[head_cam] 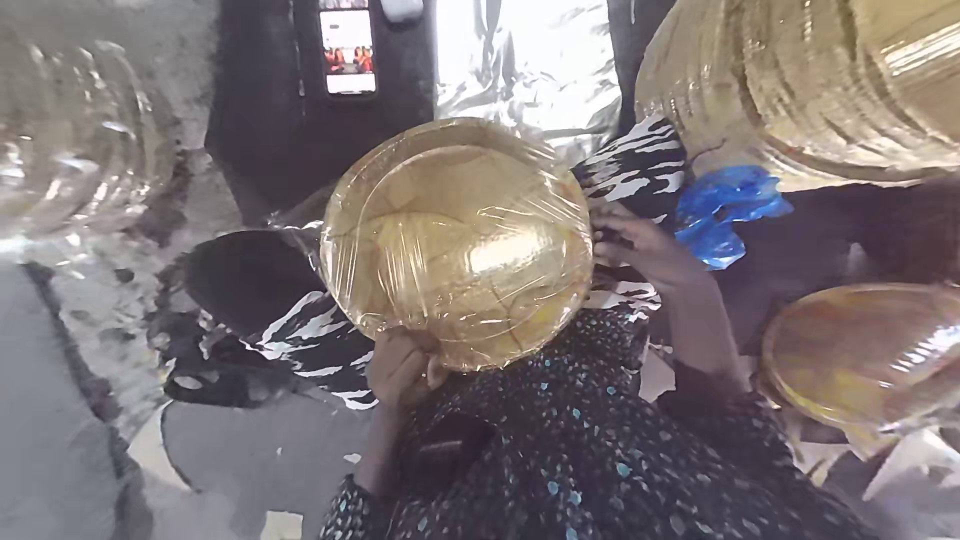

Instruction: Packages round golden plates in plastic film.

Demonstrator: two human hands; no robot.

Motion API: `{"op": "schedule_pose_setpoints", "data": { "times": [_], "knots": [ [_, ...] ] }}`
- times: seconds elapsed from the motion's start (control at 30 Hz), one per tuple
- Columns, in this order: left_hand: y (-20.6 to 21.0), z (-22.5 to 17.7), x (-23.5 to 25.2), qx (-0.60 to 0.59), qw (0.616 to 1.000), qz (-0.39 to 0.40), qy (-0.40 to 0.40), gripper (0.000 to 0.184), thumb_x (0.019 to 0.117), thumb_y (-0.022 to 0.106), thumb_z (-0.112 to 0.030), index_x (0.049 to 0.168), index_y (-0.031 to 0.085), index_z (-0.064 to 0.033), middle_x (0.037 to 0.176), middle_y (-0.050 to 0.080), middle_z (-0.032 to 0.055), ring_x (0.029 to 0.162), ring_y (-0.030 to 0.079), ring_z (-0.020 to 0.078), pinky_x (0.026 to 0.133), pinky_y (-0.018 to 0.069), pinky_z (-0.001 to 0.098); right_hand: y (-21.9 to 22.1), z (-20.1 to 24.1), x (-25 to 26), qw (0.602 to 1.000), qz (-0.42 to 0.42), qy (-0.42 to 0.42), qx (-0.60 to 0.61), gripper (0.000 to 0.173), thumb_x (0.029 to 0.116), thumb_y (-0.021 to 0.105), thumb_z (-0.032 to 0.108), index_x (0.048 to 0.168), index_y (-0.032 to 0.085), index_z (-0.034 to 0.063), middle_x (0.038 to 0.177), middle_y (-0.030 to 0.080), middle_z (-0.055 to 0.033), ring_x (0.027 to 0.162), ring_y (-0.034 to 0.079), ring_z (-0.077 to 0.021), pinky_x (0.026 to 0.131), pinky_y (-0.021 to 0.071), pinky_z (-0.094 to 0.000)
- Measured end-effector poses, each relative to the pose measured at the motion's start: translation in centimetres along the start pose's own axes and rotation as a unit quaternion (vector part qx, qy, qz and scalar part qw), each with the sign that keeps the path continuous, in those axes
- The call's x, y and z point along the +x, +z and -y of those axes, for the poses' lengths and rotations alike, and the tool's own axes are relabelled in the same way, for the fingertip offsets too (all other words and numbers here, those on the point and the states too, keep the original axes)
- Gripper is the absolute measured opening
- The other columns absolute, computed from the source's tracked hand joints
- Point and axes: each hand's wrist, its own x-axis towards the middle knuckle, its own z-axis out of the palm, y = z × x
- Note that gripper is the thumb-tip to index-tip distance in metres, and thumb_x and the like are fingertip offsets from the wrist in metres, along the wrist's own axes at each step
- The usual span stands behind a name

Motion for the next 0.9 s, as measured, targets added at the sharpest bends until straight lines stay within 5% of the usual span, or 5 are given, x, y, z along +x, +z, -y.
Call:
{"op": "schedule_pose_setpoints", "data": {
  "times": [0.23, 0.43, 0.57, 0.73, 0.9],
  "knots": [
    [0.2, -0.1, -0.2, 0.05, 0.998, -0.017, -0.035, 0.051, 0.109, 0.041, -0.036, 0.068, 0.051, -0.0077, 0.065, 0.059, 0.0085, 0.069, 0.061, 0.0187, 0.075, 0.0501, 0.0272, 1.7, 0.1, 0.0, 1.0, -0.023, 0.011, -0.014, 0.006, 0.0935, 0.063, 0.002, 0.095, 0.068, 0.0008, 0.113, 0.058, -0.0054, 0.092, 0.058, -0.0064, 0.076, 0.0525, -0.0232],
    [1.3, -0.5, 0.4, 0.073, 0.985, -0.103, -0.114, 0.059, 0.1096, 0.036, -0.045, 0.068, 0.051, -0.0057, 0.061, 0.054, 0.0073, 0.065, 0.059, 0.0126, 0.067, 0.0495, 0.0249, 2.7, 0.8, -2.5, 0.997, -0.076, 0.009, -0.025, 0.018, 0.0984, 0.058, 0.011, 0.099, 0.07, -0.0023, 0.122, 0.06, -0.0063, 0.106, 0.057, -0.0051, 0.09, 0.0497, -0.0233],
    [1.6, 0.1, 0.7, 0.08, 0.984, -0.109, -0.118, 0.06, 0.1098, 0.035, -0.043, 0.066, 0.05, -0.0042, 0.06, 0.053, 0.0075, 0.063, 0.058, 0.0104, 0.064, 0.0484, 0.0224, 1.9, 0.2, -4.2, 0.999, -0.018, 0.027, 0.014, 0.043, 0.0798, 0.08, 0.022, 0.115, 0.068, -0.0006, 0.13, 0.053, -0.0045, 0.105, 0.059, -0.0015, 0.086, 0.0543, -0.0179],
    [2.3, 0.6, 0.3, 0.075, 0.984, -0.119, -0.107, 0.059, 0.1094, 0.037, -0.044, 0.067, 0.049, -0.0053, 0.061, 0.052, 0.0057, 0.064, 0.058, 0.009, 0.066, 0.0486, 0.0218, 3.9, -0.3, -3.3, 0.993, -0.095, -0.008, -0.076, 0.021, 0.0795, 0.074, -0.007, 0.099, 0.069, -0.0083, 0.12, 0.059, -0.0178, 0.103, 0.06, -0.017, 0.087, 0.0544, -0.0312],
    [2.5, 0.9, 0.8, 0.088, 0.979, -0.137, -0.123, 0.061, 0.1096, 0.036, -0.041, 0.066, 0.05, -0.0008, 0.061, 0.053, 0.0093, 0.063, 0.058, 0.01, 0.064, 0.0484, 0.0223, 4.5, -0.1, -3.3, 0.99, -0.111, -0.025, -0.087, 0.014, 0.0874, 0.065, -0.008, 0.1, 0.069, -0.01, 0.118, 0.059, -0.0183, 0.105, 0.059, -0.017, 0.09, 0.0521, -0.0295]
  ]
}}
